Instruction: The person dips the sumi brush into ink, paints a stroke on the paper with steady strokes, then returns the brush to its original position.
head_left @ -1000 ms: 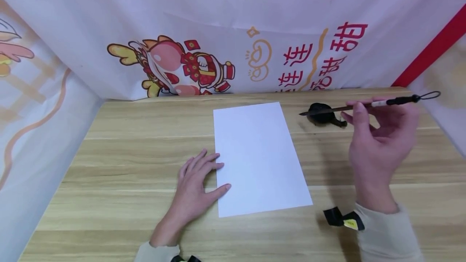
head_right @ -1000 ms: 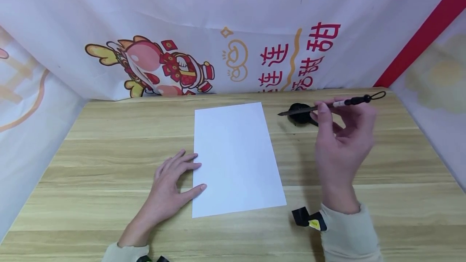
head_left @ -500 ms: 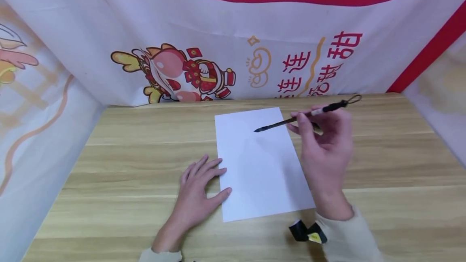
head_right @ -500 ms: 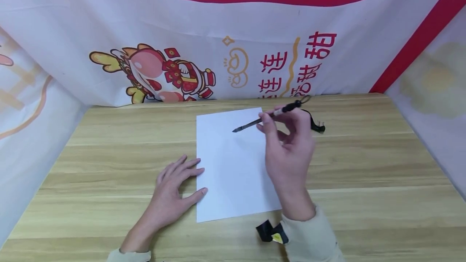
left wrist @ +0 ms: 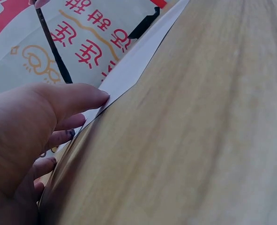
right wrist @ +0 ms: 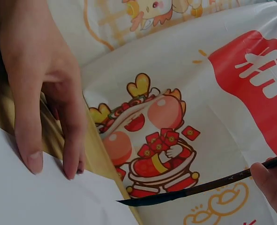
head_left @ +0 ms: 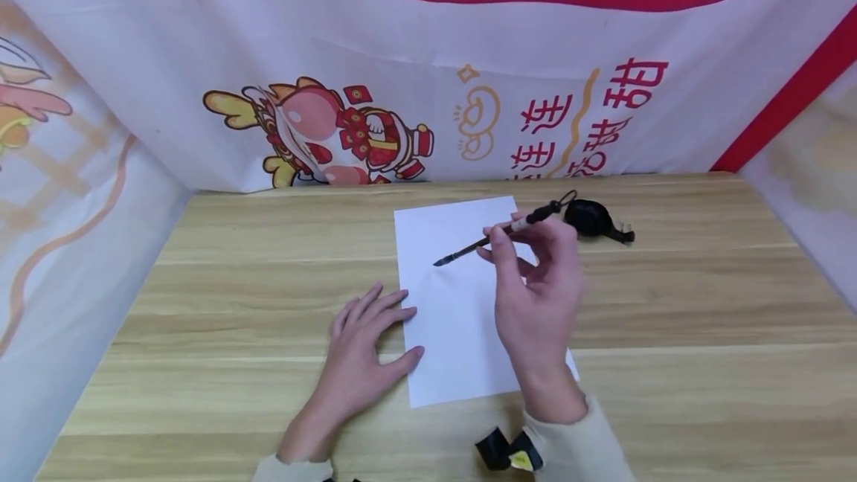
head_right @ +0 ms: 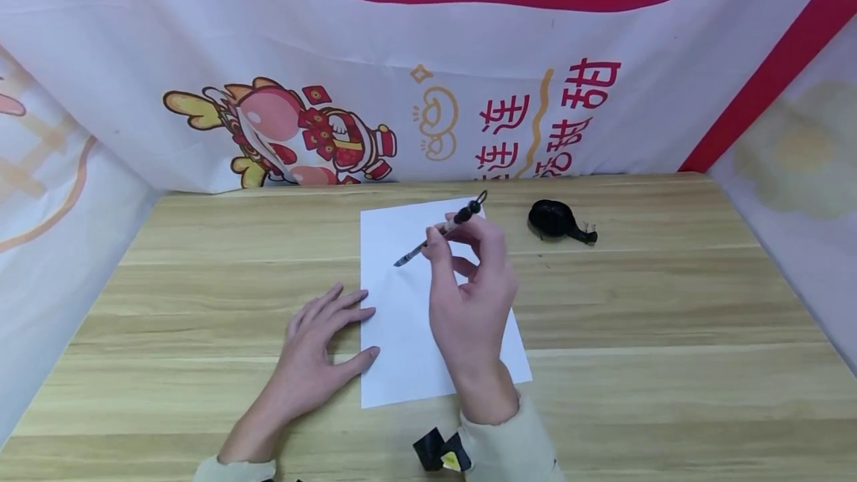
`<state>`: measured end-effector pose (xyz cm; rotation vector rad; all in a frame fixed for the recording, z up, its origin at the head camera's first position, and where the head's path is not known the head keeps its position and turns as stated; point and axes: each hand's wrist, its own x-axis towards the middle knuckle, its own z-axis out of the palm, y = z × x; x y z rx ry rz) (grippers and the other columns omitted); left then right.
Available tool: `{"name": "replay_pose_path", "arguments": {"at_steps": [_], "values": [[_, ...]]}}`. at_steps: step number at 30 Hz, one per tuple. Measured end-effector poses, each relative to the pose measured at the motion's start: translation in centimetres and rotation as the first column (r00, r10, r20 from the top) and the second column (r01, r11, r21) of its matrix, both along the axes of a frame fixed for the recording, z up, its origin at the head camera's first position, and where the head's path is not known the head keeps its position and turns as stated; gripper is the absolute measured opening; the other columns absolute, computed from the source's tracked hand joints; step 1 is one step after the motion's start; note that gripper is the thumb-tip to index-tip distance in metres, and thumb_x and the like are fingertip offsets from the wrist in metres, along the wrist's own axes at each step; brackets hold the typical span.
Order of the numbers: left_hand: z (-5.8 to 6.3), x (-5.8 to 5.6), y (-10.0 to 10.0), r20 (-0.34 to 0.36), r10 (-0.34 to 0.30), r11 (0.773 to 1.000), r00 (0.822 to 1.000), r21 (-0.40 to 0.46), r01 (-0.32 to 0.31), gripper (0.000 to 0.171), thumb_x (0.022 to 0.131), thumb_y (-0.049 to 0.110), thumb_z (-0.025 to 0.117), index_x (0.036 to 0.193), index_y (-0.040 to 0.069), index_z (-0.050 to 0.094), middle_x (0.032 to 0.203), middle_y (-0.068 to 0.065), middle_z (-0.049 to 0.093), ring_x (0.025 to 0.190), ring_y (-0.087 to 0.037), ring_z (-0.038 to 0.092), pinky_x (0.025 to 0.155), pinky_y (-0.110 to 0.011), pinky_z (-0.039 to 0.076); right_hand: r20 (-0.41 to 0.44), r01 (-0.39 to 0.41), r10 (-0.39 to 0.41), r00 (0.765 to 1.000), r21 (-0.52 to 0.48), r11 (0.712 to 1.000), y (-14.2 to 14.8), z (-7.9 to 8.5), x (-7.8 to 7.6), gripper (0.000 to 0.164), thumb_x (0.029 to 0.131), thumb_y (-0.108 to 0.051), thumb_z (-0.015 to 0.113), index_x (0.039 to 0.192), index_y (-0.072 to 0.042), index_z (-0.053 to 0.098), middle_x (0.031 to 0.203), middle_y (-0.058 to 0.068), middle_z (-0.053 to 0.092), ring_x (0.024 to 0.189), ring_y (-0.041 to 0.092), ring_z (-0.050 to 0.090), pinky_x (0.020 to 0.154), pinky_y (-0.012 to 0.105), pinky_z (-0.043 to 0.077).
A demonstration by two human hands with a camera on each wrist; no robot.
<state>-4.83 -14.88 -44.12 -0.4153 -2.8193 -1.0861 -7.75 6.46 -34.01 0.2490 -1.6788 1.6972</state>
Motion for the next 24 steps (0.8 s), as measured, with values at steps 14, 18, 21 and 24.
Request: {"name": "replay_pose_path", "arguments": {"at_steps": [14,18,21,24], "values": [[-0.02,0.16,-0.24,-0.010,0.006,1.000,1.000,-0.008,-0.006,0.053,0.085,0.034,0.088,0.133,0.020,0.074,0.160,0.003,0.060,0.161,-0.035,0.038,0.131,-0.065,0.016,-0.013,-0.024,0.025,1.000,0.038,0.999,-0.88,-0.25,-0.79,0.028,0.098,0.008,0.070,0.120,0.016,0.054,0.112,0.022,0.068,0.102,0.016,0.077,0.080,0.033,0.068],[-0.06,0.28,-0.29,-0.009,0.015,1.000,1.000,-0.013,-0.015,0.053,0.084,0.034,0.089,0.133,0.020,0.075,0.160,0.003,0.060,0.161,-0.034,0.039,0.131,-0.065,0.017,0.001,-0.032,0.032,0.999,0.068,0.997,-1.06,-0.54,-0.71,0.027,0.099,0.007,0.070,0.120,0.014,0.054,0.112,0.023,0.069,0.103,0.014,0.077,0.080,0.032,0.068],[-0.06,0.25,-0.20,-0.009,0.020,1.000,1.000,-0.013,-0.020,0.054,0.084,0.035,0.089,0.133,0.020,0.075,0.160,0.003,0.060,0.161,-0.035,0.039,0.131,-0.066,0.017,0.012,-0.036,0.035,0.999,0.077,0.996,-1.10,-0.62,-0.67,0.027,0.100,0.006,0.070,0.120,0.013,0.054,0.112,0.022,0.069,0.103,0.014,0.077,0.079,0.031,0.068],[-0.05,0.09,-0.07,-0.016,0.019,1.000,1.000,-0.009,-0.019,0.054,0.083,0.034,0.089,0.134,0.020,0.075,0.159,0.003,0.061,0.161,-0.035,0.039,0.130,-0.066,0.018,0.017,-0.037,0.036,0.999,0.085,0.996,-1.09,-0.62,-0.72,0.027,0.100,0.006,0.070,0.121,0.013,0.054,0.113,0.022,0.069,0.103,0.014,0.077,0.079,0.031,0.068]]}}
